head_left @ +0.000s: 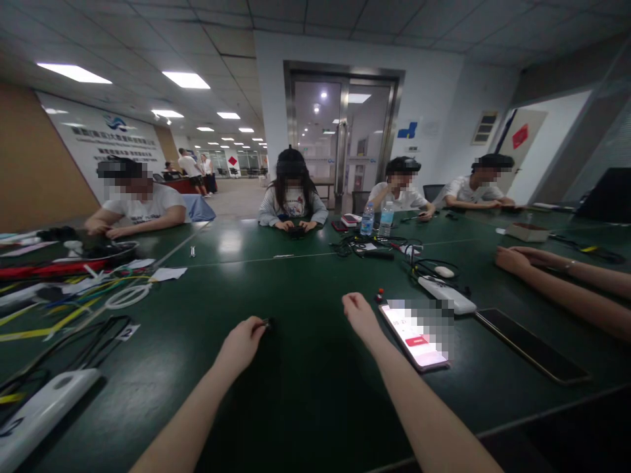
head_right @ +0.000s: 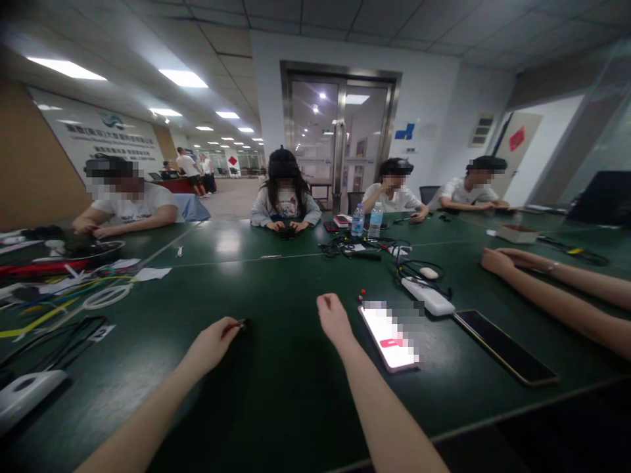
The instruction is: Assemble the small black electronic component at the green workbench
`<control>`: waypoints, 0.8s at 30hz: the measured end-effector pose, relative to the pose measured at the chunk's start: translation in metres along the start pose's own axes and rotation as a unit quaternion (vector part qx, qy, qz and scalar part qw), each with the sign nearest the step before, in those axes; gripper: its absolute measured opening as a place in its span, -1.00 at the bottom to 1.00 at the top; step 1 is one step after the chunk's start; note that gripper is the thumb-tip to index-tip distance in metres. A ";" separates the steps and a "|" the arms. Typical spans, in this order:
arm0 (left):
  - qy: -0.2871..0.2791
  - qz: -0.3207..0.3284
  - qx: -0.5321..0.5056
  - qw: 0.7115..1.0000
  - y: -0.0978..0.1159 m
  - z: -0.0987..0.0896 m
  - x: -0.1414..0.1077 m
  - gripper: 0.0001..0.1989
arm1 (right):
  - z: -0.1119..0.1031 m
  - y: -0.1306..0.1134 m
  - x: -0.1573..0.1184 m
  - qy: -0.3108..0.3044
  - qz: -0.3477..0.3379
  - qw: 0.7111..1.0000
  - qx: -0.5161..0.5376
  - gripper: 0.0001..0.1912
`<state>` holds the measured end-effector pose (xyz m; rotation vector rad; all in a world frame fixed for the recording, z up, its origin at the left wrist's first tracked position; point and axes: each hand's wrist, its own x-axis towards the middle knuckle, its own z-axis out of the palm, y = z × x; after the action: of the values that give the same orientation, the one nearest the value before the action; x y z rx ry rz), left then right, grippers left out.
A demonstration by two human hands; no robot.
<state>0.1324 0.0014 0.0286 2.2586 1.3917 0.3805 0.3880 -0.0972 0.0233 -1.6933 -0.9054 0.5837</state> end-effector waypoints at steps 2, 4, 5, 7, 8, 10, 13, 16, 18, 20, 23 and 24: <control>-0.008 0.021 -0.022 1.000 0.019 0.015 0.003 -0.77 | 0.024 -0.006 -0.001 -0.060 -0.027 0.998 -0.016 -0.82; -0.004 0.046 -0.047 0.998 0.032 0.029 0.002 -0.77 | 0.038 -0.010 -0.004 -0.106 -0.054 0.992 -0.030 -0.83; 0.000 0.055 -0.058 0.997 0.037 0.035 0.001 -0.77 | 0.041 -0.012 -0.007 -0.122 -0.067 0.990 -0.035 -0.81; 0.007 0.073 -0.075 0.994 0.040 0.043 -0.001 -0.76 | 0.043 -0.013 -0.014 -0.149 -0.093 0.984 -0.043 -0.77; 0.010 0.083 -0.081 0.993 0.041 0.046 -0.002 -0.76 | 0.043 -0.014 -0.018 -0.157 -0.106 0.981 -0.048 -0.75; 0.009 0.102 -0.092 0.990 0.039 0.049 -0.004 -0.76 | 0.040 -0.014 -0.027 -0.202 -0.156 0.964 -0.074 -0.71; -0.001 0.113 -0.112 0.987 0.036 0.049 -0.005 -0.76 | 0.037 -0.015 -0.035 -0.265 -0.190 0.938 -0.119 -0.66; -0.017 0.124 -0.127 0.984 0.034 0.046 -0.006 -0.78 | 0.036 -0.018 -0.037 -0.282 -0.185 0.931 -0.142 -0.64; -0.028 0.125 -0.128 0.983 0.034 0.044 -0.008 -0.78 | 0.037 -0.018 -0.036 -0.284 -0.182 0.929 -0.152 -0.65; -0.038 0.121 -0.122 0.984 0.035 0.042 -0.010 -0.78 | 0.039 -0.018 -0.035 -0.283 -0.179 0.928 -0.161 -0.67; -0.047 0.119 -0.115 0.985 0.037 0.041 -0.011 -0.78 | 0.040 -0.015 -0.034 -0.280 -0.176 0.929 -0.164 -0.71; -0.046 0.119 -0.114 0.985 0.037 0.041 -0.011 -0.78 | 0.041 -0.015 -0.034 -0.278 -0.178 0.930 -0.162 -0.71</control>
<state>0.1743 -0.0326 0.0125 2.2249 0.9802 0.4804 0.3329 -0.0991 0.0230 -1.6088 -1.7584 0.7057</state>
